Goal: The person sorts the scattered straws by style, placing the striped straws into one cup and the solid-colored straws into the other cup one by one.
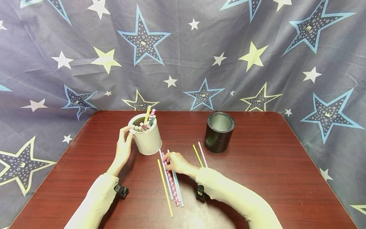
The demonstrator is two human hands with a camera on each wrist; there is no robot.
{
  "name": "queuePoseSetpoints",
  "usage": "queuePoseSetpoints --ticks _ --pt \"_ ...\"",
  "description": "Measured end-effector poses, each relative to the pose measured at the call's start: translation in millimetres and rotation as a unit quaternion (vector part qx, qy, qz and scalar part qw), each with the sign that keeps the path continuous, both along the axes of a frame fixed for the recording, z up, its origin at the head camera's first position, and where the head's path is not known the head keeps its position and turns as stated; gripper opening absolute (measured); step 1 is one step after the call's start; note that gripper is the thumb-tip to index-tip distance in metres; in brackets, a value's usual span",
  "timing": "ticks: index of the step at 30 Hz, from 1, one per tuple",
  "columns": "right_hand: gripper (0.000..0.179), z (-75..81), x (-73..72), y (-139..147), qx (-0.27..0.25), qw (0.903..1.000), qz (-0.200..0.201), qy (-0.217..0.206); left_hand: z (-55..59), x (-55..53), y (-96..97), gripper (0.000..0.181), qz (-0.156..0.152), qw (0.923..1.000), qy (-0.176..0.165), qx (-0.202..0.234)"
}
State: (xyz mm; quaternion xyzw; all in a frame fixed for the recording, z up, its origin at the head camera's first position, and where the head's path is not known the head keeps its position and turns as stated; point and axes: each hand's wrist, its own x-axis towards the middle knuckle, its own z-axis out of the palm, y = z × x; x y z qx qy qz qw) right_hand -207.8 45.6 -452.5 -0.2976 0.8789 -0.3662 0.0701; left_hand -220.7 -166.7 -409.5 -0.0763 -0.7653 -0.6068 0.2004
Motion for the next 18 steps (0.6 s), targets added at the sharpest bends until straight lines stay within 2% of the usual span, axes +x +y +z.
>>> queuePoseSetpoints --ticks 18 --pt "0.022 3.2 0.2 0.5 0.046 0.998 0.006 0.042 0.4 0.5 0.3 0.028 0.0 1.0 -0.001 -0.001"
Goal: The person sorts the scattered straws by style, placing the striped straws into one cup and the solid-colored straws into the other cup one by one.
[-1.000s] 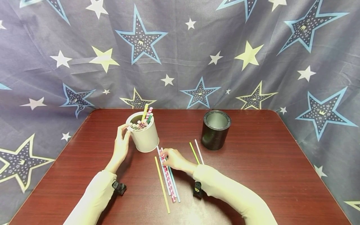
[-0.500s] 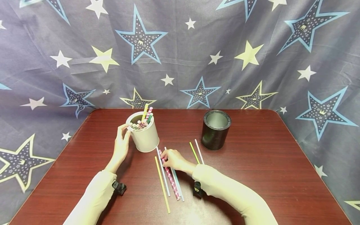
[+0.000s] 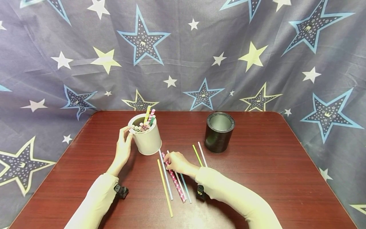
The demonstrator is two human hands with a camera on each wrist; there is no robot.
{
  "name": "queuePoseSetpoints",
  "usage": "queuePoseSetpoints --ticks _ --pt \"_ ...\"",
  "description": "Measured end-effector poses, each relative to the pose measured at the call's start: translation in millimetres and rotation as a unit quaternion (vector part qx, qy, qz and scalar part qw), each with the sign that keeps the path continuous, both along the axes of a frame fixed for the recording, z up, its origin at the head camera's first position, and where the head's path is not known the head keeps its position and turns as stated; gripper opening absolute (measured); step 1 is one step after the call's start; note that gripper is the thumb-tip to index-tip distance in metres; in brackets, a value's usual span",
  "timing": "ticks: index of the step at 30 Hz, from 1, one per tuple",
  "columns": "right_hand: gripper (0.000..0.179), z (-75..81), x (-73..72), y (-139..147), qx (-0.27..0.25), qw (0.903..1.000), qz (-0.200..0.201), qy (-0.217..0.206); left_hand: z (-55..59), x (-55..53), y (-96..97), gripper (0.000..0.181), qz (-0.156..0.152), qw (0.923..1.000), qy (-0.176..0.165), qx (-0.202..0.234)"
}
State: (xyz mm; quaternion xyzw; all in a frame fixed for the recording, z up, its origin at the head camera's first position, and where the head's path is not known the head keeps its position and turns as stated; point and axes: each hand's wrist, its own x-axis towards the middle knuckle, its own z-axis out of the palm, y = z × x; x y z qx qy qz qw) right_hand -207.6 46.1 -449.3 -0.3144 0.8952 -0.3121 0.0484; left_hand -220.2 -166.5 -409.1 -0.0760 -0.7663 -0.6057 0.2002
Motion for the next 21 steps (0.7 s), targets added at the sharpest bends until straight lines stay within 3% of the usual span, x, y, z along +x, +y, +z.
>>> queuePoseSetpoints --ticks 11,21 --pt "0.022 1.5 1.2 0.5 0.011 0.9998 0.007 -0.013 0.1 0.4 0.3 0.029 0.0 1.0 0.001 0.001" --pt "0.021 0.0 -1.4 8.1 -0.067 0.9927 0.0 -0.101 -0.4 -0.2 0.3 0.029 0.002 1.0 0.003 -0.001"
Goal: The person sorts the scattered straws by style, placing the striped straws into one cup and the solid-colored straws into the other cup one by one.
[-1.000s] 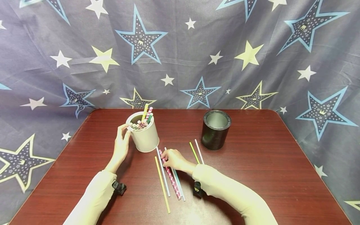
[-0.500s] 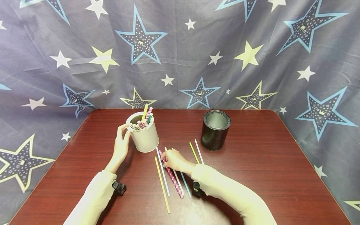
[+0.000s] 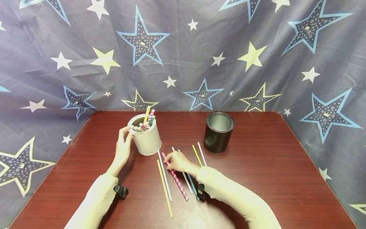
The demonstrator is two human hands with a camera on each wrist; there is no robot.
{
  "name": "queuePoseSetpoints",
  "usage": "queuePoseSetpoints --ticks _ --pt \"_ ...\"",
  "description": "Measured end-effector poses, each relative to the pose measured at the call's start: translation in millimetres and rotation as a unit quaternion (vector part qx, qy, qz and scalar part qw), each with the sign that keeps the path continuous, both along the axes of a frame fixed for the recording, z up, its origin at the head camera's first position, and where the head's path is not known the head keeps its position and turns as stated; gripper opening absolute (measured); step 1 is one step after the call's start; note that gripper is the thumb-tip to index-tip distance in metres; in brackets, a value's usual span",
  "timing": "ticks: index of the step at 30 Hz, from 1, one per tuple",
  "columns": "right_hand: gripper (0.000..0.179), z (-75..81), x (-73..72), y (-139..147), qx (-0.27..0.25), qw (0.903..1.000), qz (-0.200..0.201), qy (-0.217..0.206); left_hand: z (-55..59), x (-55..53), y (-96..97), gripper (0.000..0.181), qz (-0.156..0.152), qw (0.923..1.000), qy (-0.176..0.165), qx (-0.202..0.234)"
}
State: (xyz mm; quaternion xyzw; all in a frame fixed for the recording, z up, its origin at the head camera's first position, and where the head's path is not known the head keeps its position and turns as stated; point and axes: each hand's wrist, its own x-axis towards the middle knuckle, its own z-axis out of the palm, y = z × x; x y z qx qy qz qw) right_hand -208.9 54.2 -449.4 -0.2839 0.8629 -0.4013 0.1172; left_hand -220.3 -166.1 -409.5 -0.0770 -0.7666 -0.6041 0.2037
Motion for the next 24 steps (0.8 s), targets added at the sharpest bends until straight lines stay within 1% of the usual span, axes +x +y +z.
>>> queuePoseSetpoints --ticks 6,13,19,24 --pt "0.023 -1.5 -1.1 3.7 -0.03 0.9993 -0.009 -0.02 -0.3 -0.1 -0.3 0.029 0.0 1.0 0.0 0.004" --pt "0.027 3.4 1.1 5.5 -0.08 0.9929 -0.04 -0.079 -1.2 -0.7 -0.9 0.029 0.005 1.0 -0.006 -0.002" --pt "0.025 5.4 0.5 6.4 -0.113 0.9871 -0.054 -0.1 -1.7 -0.8 -0.9 0.029 0.001 1.0 -0.006 0.004" --pt "0.027 9.3 2.1 6.3 -0.123 0.9842 -0.064 -0.109 -1.2 -0.7 -0.9 0.029 -0.002 1.0 -0.005 0.008"
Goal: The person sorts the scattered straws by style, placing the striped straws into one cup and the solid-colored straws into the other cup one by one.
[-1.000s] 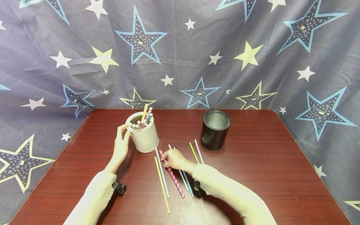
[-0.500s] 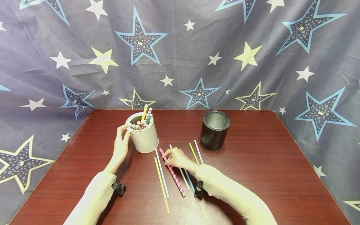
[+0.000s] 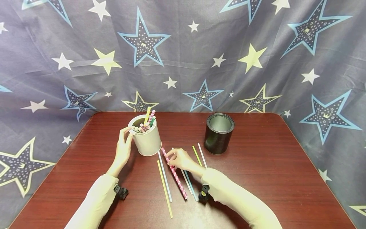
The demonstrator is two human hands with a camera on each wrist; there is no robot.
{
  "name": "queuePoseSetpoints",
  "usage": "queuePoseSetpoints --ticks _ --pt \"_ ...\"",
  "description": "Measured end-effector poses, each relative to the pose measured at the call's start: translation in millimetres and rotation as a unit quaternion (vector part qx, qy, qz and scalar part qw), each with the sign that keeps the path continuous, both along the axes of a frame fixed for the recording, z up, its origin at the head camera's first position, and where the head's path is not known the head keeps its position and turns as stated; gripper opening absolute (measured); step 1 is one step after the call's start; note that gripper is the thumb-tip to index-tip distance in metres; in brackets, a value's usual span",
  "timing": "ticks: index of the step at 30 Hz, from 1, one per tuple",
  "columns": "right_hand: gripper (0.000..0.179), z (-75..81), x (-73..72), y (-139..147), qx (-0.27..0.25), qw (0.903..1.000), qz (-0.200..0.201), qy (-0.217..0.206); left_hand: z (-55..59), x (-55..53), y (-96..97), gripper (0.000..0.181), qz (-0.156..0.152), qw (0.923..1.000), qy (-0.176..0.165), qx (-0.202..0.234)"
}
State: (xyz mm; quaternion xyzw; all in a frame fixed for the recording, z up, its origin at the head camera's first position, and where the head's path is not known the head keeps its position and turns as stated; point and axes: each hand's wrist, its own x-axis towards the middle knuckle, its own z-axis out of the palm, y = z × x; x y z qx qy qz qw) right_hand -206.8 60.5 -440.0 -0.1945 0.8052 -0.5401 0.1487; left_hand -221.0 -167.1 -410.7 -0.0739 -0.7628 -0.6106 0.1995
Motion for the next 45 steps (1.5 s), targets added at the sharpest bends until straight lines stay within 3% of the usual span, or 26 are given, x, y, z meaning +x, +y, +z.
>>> queuePoseSetpoints --ticks 3,8,13,26,35,45 --pt "0.03 1.7 0.8 0.0 -0.018 0.9998 -0.004 -0.009 0.4 0.3 0.1 0.028 0.001 1.0 0.0 -0.002" --pt "0.03 23.0 10.2 0.6 -0.054 0.9983 -0.003 -0.023 1.0 0.4 0.2 0.028 0.001 1.0 0.003 -0.002" --pt "0.029 39.8 15.6 0.0 -0.063 0.9979 -0.015 -0.01 2.2 1.1 0.6 0.028 0.006 0.9999 -0.002 -0.008" --pt "0.027 31.2 -4.3 1.3 -0.11 0.9913 -0.071 0.014 1.6 1.3 0.5 0.027 0.006 0.9999 0.003 -0.009" --pt "0.031 52.1 -8.3 3.0 -0.164 0.9815 -0.098 0.008 1.5 0.9 0.2 0.028 0.006 1.0 -0.001 -0.008" --pt "0.034 76.9 -14.3 4.2 -0.205 0.972 -0.106 0.047 -0.5 -0.8 -0.3 0.029 0.004 1.0 -0.002 -0.001"
